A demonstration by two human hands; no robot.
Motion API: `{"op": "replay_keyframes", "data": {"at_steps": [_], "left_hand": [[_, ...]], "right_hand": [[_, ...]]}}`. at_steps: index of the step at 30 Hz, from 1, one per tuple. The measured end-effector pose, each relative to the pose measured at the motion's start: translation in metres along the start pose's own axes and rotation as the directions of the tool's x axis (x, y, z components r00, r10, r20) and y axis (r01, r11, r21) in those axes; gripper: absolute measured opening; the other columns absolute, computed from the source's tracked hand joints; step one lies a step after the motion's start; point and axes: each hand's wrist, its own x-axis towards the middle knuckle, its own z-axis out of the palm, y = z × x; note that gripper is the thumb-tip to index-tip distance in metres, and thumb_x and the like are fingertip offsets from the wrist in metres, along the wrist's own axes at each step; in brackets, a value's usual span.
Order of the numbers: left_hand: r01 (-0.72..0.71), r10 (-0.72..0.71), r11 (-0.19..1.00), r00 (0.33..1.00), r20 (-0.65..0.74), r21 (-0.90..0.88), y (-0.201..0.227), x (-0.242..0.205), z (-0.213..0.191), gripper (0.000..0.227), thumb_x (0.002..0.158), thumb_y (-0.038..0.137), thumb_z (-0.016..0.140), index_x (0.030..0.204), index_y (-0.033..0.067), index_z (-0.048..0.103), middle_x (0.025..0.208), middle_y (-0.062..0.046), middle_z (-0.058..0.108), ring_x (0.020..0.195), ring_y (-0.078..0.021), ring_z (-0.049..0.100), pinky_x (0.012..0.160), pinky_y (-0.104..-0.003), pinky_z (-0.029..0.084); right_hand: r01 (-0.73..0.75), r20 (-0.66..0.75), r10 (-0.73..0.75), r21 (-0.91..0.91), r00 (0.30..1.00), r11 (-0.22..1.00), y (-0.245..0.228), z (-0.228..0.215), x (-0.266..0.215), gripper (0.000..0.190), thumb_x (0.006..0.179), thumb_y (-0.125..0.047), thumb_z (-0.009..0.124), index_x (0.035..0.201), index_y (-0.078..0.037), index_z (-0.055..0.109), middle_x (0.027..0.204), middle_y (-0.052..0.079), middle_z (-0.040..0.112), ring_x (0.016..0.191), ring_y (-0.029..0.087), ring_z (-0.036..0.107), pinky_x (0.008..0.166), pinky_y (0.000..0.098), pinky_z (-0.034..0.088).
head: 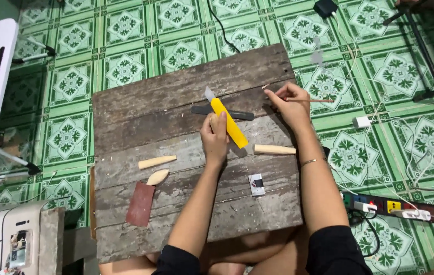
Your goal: The person is carving and shaping small wooden pieces using a utility knife on a wooden board.
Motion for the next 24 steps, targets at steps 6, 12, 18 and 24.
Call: {"op": "replay_keyframes", "data": {"at_steps": [6, 12, 18, 24], "left_hand": [[0.052, -0.052, 0.999, 0.999, -0.007, 0.011, 0.008, -0.003, 0.003, 0.034, 0.1, 0.041, 0.064, 0.085, 0.0103, 0.064, 0.05, -0.002, 0.054, 0.038, -0.0091, 0.053, 0.041, -0.021, 0.043], [0.044, -0.044, 0.999, 0.999, -0.012, -0.005, 0.009, -0.004, 0.005, 0.033, 0.1, 0.04, 0.064, 0.086, 0.0096, 0.064, 0.047, -0.002, 0.052, 0.038, -0.0088, 0.053, 0.04, -0.02, 0.042], [0.057, -0.057, 0.998, 0.998, -0.009, -0.013, -0.001, -0.002, 0.003, 0.034, 0.099, 0.042, 0.065, 0.092, 0.0085, 0.067, 0.047, -0.003, 0.053, 0.037, -0.0083, 0.052, 0.04, -0.019, 0.042], [0.057, -0.057, 0.998, 0.998, 0.002, -0.013, -0.003, -0.002, 0.002, 0.033, 0.1, 0.04, 0.065, 0.092, 0.0078, 0.067, 0.046, -0.003, 0.053, 0.036, -0.0088, 0.052, 0.039, -0.02, 0.042]], "right_hand": [[0.114, 0.027, -0.111, -0.13, 0.993, 0.985, 0.008, -0.002, 0.001, 0.031, 0.101, -0.019, 0.076, 0.073, -0.01, 0.065, 0.055, 0.007, 0.062, 0.053, 0.015, 0.052, 0.056, 0.026, 0.044], [0.167, 0.051, -0.162, -0.133, 0.985, 0.977, -0.009, -0.004, -0.006, 0.031, 0.101, -0.014, 0.071, 0.072, -0.01, 0.062, 0.055, 0.009, 0.062, 0.052, 0.018, 0.054, 0.057, 0.027, 0.044], [0.179, 0.055, -0.173, -0.151, 0.983, 0.972, -0.007, -0.003, -0.006, 0.029, 0.1, -0.015, 0.074, 0.072, -0.01, 0.064, 0.055, 0.008, 0.062, 0.052, 0.018, 0.053, 0.056, 0.0269, 0.043], [0.187, 0.044, -0.183, -0.153, 0.982, 0.97, -0.002, -0.002, -0.004, 0.029, 0.099, -0.011, 0.07, 0.071, -0.008, 0.061, 0.053, 0.01, 0.06, 0.051, 0.021, 0.053, 0.056, 0.028, 0.043]]}}
